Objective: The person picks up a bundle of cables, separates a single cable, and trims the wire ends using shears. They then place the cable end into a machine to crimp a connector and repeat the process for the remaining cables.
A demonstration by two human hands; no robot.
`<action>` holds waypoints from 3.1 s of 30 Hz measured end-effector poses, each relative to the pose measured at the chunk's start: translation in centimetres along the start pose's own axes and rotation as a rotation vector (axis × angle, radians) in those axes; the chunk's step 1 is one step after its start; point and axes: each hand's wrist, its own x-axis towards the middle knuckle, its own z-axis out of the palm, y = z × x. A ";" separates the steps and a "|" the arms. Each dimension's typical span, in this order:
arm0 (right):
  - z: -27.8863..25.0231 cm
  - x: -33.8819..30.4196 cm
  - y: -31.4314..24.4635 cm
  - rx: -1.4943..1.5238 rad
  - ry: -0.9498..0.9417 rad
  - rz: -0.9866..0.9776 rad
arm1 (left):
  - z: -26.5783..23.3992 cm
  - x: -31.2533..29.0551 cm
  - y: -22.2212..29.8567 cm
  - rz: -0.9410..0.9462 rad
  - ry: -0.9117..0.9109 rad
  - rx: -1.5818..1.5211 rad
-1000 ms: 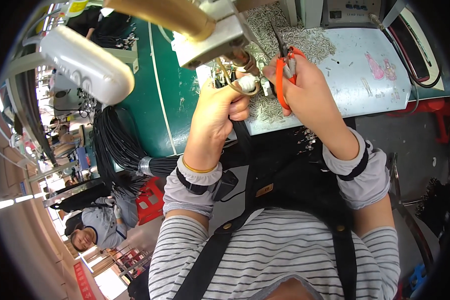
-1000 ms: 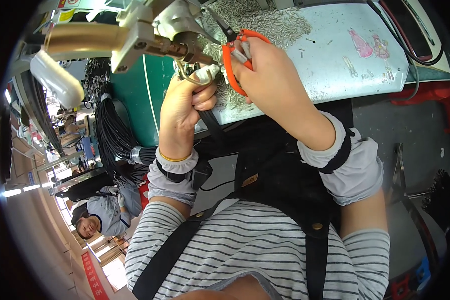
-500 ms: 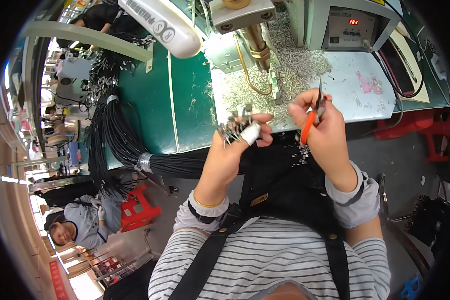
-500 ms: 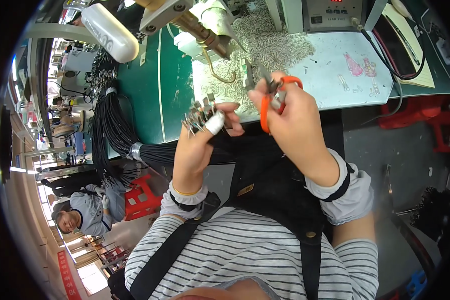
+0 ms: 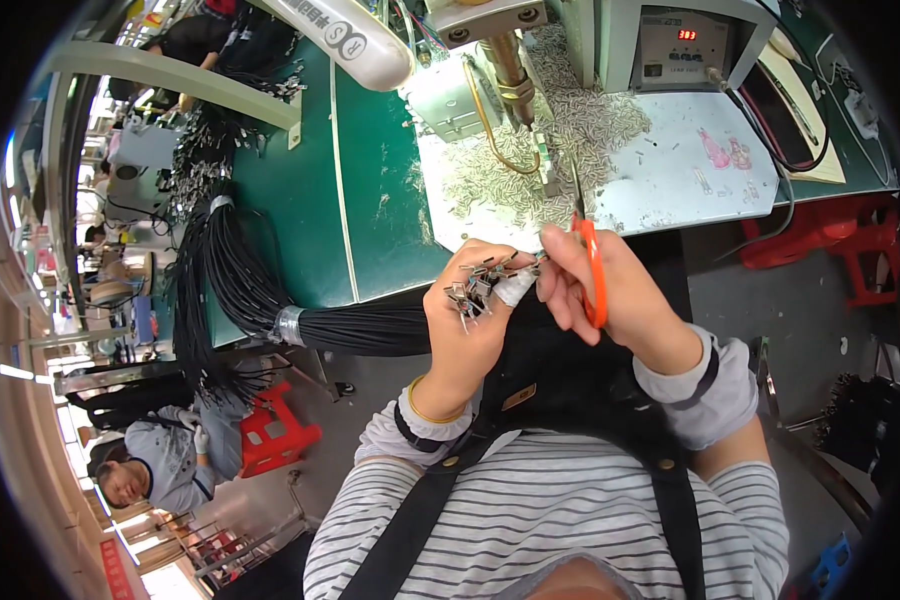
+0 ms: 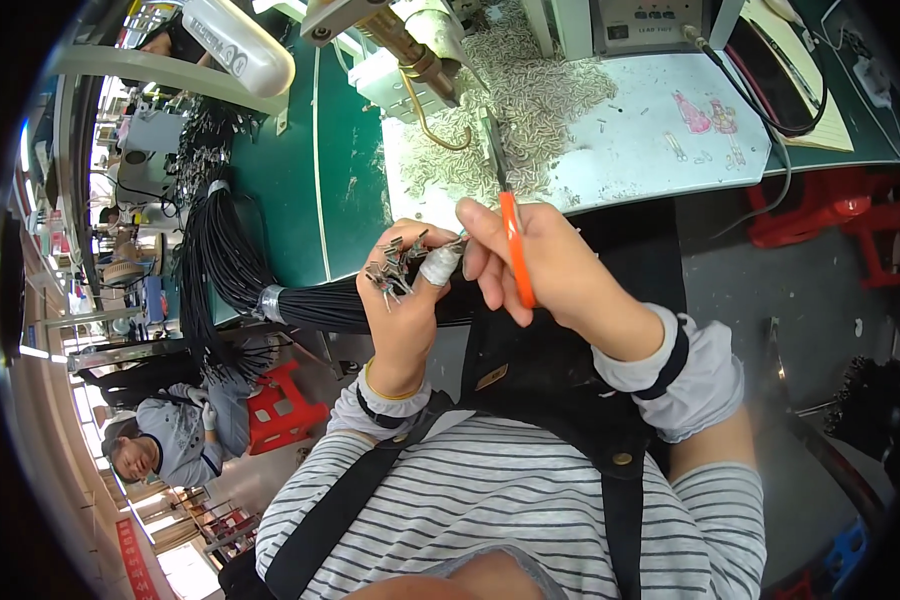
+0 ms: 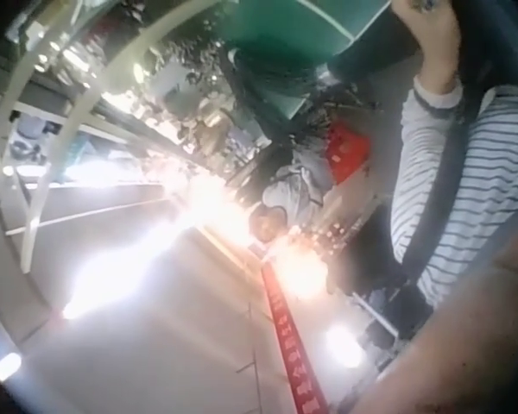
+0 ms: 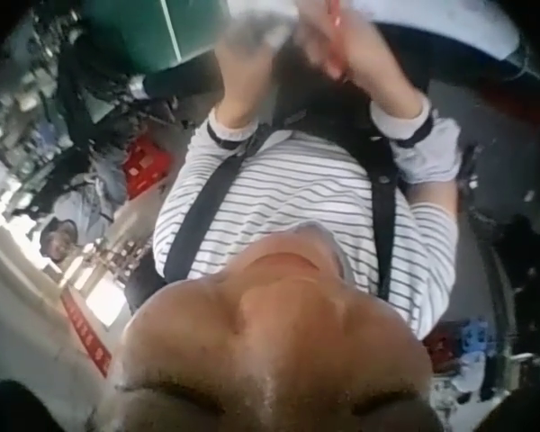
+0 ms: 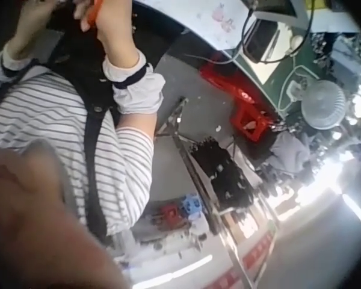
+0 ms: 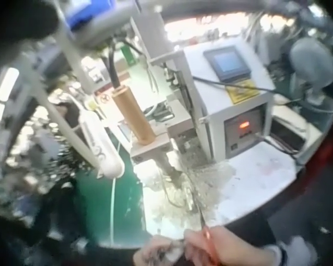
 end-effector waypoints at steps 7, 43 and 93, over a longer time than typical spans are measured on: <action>-0.4 0.7 1.0 0.095 -0.155 0.028 | -1.0 0.4 -0.5 -0.556 -0.066 -0.665; -0.5 -1.4 3.8 -0.992 0.239 -0.426 | 0.4 -0.2 1.3 -0.374 0.110 -0.258; -4.3 3.6 -0.6 -0.548 0.439 -0.608 | -0.2 6.2 0.6 -0.790 -0.060 -0.545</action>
